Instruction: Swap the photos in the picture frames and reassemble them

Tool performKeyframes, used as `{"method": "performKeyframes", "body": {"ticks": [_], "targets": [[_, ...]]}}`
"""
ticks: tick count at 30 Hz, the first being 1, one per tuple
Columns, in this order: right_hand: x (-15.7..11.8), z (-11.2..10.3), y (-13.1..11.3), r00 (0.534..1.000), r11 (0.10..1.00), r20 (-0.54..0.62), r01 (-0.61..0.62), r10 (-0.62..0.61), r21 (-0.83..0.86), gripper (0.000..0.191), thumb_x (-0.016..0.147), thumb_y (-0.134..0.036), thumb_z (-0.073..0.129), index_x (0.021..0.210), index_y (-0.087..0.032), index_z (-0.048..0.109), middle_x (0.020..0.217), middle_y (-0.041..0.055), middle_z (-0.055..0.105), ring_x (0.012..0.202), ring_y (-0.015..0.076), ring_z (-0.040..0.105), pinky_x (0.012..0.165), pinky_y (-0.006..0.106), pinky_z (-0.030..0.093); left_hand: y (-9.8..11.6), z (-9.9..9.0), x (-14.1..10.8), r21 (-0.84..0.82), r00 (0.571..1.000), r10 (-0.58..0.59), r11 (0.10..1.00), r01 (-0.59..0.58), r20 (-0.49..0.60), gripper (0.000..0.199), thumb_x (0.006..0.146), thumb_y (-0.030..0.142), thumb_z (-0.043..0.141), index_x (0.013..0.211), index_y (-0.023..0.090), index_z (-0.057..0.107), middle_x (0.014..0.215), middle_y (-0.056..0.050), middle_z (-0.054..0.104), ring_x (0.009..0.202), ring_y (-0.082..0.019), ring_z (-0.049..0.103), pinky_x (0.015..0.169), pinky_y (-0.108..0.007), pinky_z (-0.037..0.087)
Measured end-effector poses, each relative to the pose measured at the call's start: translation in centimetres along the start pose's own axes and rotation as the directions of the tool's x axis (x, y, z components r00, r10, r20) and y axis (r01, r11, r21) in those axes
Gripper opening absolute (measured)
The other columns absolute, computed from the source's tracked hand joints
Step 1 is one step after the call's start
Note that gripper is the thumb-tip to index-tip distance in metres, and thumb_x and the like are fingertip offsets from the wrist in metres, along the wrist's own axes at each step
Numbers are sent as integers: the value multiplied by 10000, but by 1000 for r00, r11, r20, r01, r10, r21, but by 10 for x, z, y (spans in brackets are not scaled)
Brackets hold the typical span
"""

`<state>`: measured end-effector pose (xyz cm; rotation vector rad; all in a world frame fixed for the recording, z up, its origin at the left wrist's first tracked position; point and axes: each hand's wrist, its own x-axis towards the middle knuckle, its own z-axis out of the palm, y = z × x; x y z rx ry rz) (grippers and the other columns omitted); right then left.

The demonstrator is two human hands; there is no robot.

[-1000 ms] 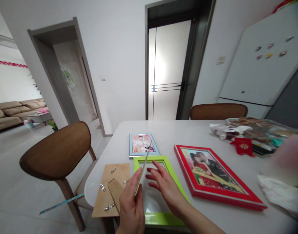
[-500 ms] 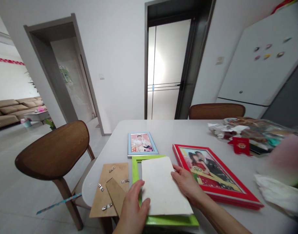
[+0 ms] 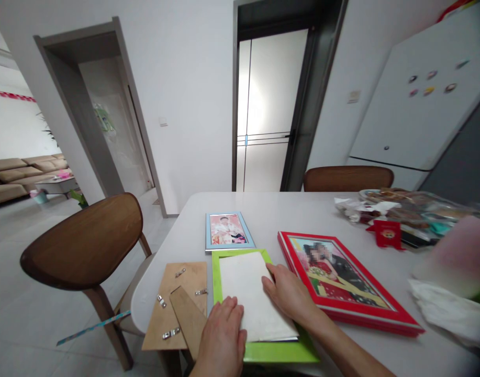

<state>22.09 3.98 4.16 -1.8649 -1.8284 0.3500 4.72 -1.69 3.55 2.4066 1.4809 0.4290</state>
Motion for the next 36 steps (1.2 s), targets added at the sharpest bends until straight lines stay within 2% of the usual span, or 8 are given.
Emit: {"method": "performKeyframes", "body": {"ticks": [6,10,16,19,22,25,29,36], "targets": [[-7,4,2,998,966,-32,40,-50,-257,342,765,-246,412,1078,-137,492,902,99,540,769,191,536,638,274,370,-7,-5,-6,12,997,43,999,-43,-58,460,689,100,425,1146,106,480,1230,-138,466,1141,-235,415,952,-423,341],[-15,2,-7,983,977,-35,176,-181,-121,338,770,-234,397,1069,-129,517,974,116,520,864,200,508,753,311,382,-48,-23,-33,38,989,30,999,-24,-143,536,656,137,482,1189,127,430,1272,-144,409,1168,-243,376,943,-423,344],[-47,23,-78,892,896,104,428,-439,115,327,724,-320,480,1026,-207,533,964,69,547,896,209,460,803,361,349,-113,-36,-67,128,969,-187,970,209,-161,636,539,135,584,1164,158,465,1268,-144,416,1167,-308,356,936,-483,319],[-59,43,-110,845,864,182,495,-503,91,466,587,-429,591,989,-201,530,923,81,545,878,256,441,778,426,328,-132,-27,-70,160,958,-137,970,181,-251,569,561,84,529,1125,156,499,1234,-136,465,1139,-259,409,928,-398,362],[-61,51,-123,857,879,192,465,-477,107,488,534,-340,617,992,-199,520,943,90,511,872,257,432,758,414,335,-142,-25,-69,155,931,-81,977,145,-356,491,607,96,502,1092,173,518,1185,-120,518,1083,-235,479,886,-374,413],[-58,37,-121,884,882,131,415,-449,221,502,572,-244,564,1067,-220,484,977,74,477,895,220,428,780,359,345,-136,-32,-65,111,902,-28,990,83,-430,439,637,167,537,1075,185,526,1160,-117,540,1052,-239,508,863,-379,434],[-62,2,-91,902,884,98,384,-421,265,454,595,-213,527,1049,-226,516,1046,74,469,953,214,429,841,353,341,-96,-39,-51,35,893,38,999,-25,-448,461,646,198,578,1101,181,508,1186,-129,515,1072,-246,488,871,-374,431],[-71,-25,-9,960,953,74,257,-271,163,389,636,-252,493,1013,-211,580,1111,106,503,1043,248,441,907,399,332,-24,-9,-15,-126,970,85,985,-116,-228,512,592,97,595,1097,131,515,1200,-176,488,1099,-259,458,902,-403,399]]}}
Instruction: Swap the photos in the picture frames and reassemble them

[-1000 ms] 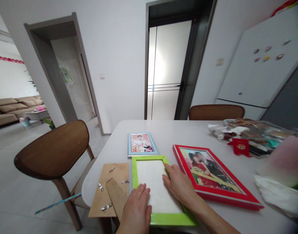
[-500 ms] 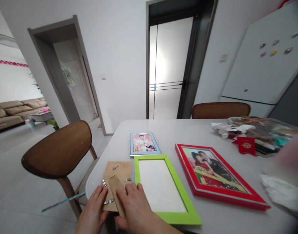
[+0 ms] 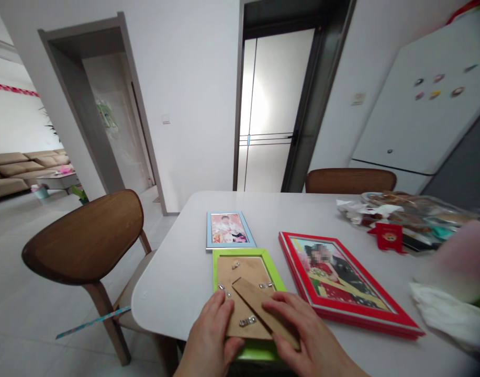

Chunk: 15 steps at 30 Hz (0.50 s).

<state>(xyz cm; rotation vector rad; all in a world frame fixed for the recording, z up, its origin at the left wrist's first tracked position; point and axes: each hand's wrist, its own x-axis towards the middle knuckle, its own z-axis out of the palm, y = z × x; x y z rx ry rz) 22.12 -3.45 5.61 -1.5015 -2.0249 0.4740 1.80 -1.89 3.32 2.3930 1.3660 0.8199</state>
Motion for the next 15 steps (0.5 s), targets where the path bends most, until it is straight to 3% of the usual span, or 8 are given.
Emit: {"method": "performKeyframes", "body": {"ticks": [5,11,15], "targets": [[-1,5,18,1000,997,-8,-19,18,-77,399,623,-237,497,1009,-202,592,1104,107,523,1026,249,458,904,409,331,3,14,9,7,996,-39,999,38,80,459,597,135,615,1051,152,549,1191,-172,497,1098,-299,452,913,-514,341],[-1,13,25,999,985,-5,41,-43,-170,384,637,-226,502,1012,-213,581,1083,98,524,1009,247,448,894,419,321,5,7,8,39,983,-42,999,35,178,315,699,201,544,1011,171,563,1186,-144,511,1142,-294,401,920,-582,258],[3,13,27,996,981,-13,81,-84,-177,329,698,-222,463,1005,-193,578,1058,101,530,974,229,458,858,384,356,9,4,7,-1,977,-18,1000,19,210,369,689,265,562,1050,190,534,1203,-149,494,1148,-290,395,931,-569,243]]}}
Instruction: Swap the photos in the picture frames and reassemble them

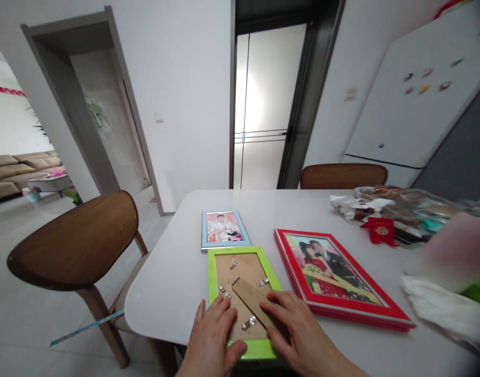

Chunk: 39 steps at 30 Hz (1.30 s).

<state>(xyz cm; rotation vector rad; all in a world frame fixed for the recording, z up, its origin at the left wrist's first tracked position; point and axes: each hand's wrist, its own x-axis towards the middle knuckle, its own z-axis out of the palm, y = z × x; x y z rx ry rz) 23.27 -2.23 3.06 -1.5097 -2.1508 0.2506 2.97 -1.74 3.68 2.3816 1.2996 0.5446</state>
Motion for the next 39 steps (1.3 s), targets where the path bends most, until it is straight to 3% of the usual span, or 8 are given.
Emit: {"method": "performKeyframes", "body": {"ticks": [4,7,11,17,28,33,39], "targets": [[20,2,3,998,994,-32,-61,58,-91,319,733,-133,389,995,-131,572,1012,127,536,929,219,462,833,358,365,3,-2,0,-32,998,20,999,-18,54,450,617,380,625,1009,176,544,1206,-180,481,1141,-315,396,920,-567,249],[35,4,6,992,977,-33,-123,119,-174,280,749,-97,360,885,-120,603,934,129,546,877,214,467,799,333,368,6,-6,0,-16,995,-28,999,29,93,348,581,322,656,885,177,571,1223,-171,466,1151,-308,385,923,-550,249],[47,5,12,993,975,-12,-113,113,-191,268,771,-101,355,813,-142,616,860,105,546,819,192,470,748,290,371,8,-10,-2,2,986,-38,999,39,163,258,551,213,665,785,179,560,1243,-140,455,1171,-274,366,948,-513,237],[50,4,15,994,982,27,-101,107,-159,273,774,-99,362,728,-134,629,852,104,542,823,190,456,739,279,368,10,-9,-2,19,984,-73,997,71,162,276,555,184,649,809,180,541,1251,-145,442,1172,-274,365,949,-519,237],[49,4,11,998,987,6,-55,57,-151,238,768,-135,393,807,-142,628,879,102,565,850,196,474,763,290,368,6,-4,-5,18,984,-82,997,80,157,308,563,234,666,840,176,546,1269,-109,431,1191,-244,341,978,-462,231],[77,13,-4,1000,999,7,-8,8,-48,228,787,-201,413,881,-211,620,896,43,606,856,149,510,754,238,362,3,-2,-5,10,985,-86,996,86,147,311,549,233,679,826,191,545,1277,-74,427,1193,-225,339,985,-441,228],[119,37,-3,990,987,-26,-140,138,-77,176,747,-229,474,697,-187,637,746,40,644,706,142,553,635,225,359,7,-6,-1,31,971,-120,993,116,209,331,537,214,683,835,184,544,1290,-81,406,1205,-230,320,987,-447,223]]}}
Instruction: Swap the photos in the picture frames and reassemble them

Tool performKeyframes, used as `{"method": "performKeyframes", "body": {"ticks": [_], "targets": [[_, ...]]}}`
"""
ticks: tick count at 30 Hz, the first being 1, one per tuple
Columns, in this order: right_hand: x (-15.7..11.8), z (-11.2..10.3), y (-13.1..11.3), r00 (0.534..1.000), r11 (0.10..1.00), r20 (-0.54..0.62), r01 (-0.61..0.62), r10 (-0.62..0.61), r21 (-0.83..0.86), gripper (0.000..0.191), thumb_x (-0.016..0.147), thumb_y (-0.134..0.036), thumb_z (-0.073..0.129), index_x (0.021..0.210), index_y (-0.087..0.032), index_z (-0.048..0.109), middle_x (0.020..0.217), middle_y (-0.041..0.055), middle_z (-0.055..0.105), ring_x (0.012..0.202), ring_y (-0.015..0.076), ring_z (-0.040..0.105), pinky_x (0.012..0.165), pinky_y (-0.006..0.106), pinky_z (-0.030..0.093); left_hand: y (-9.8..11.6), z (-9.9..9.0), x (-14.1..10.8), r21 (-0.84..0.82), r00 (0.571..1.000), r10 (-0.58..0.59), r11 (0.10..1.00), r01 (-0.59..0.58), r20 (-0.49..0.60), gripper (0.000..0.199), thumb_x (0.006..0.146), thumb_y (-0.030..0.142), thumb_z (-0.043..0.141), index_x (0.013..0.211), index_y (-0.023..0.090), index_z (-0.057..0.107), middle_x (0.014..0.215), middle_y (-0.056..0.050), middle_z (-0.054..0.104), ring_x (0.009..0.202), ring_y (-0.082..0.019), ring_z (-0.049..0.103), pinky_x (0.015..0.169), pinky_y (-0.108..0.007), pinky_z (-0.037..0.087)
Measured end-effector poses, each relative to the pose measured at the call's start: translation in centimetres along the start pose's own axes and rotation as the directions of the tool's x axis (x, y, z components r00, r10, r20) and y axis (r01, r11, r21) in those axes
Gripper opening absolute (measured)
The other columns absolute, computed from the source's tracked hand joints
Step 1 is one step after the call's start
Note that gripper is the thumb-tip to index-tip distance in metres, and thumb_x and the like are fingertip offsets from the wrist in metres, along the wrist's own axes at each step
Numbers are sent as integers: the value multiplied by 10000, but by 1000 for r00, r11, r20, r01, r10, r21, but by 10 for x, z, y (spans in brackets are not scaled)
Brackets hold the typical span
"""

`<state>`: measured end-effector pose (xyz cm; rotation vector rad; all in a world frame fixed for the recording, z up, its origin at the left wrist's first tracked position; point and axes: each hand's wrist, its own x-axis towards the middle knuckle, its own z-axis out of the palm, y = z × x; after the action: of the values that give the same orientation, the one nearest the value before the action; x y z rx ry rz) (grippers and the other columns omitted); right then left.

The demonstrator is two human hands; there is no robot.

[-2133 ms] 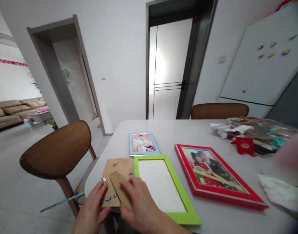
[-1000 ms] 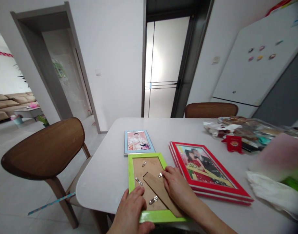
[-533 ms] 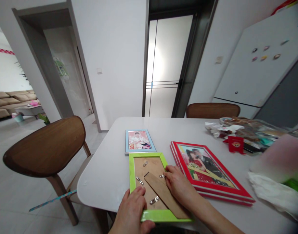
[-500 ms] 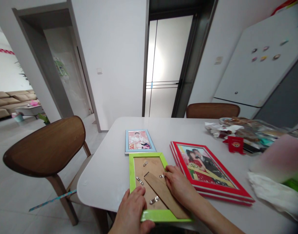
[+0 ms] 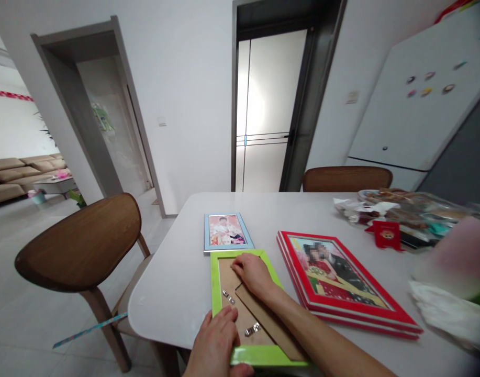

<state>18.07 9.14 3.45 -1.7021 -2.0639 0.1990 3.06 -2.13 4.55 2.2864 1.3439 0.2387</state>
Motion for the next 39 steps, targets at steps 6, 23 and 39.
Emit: {"method": "performKeyframes", "body": {"ticks": [6,23,39], "targets": [[21,13,9,987,986,-33,-160,159,-45,149,718,-256,492,701,-180,619,721,61,651,664,162,565,547,233,320,-1,2,2,0,1000,3,1000,-3,-4,347,523,210,691,836,173,547,1290,-88,406,1202,-232,324,988,-446,224],[-47,-5,-23,959,958,82,262,-272,119,170,757,-208,495,732,-211,664,728,18,603,765,136,490,675,229,325,-1,4,-2,-76,997,3,997,-8,-74,337,514,157,711,822,147,575,1252,-112,451,1166,-246,372,995,-428,228],[-85,-32,-6,913,902,114,356,-392,245,184,755,-168,462,736,-216,639,814,27,572,803,149,465,746,291,341,-2,4,-4,-96,995,15,995,-25,-101,282,547,160,669,806,173,558,1237,-95,471,1166,-234,375,994,-425,232]]}}
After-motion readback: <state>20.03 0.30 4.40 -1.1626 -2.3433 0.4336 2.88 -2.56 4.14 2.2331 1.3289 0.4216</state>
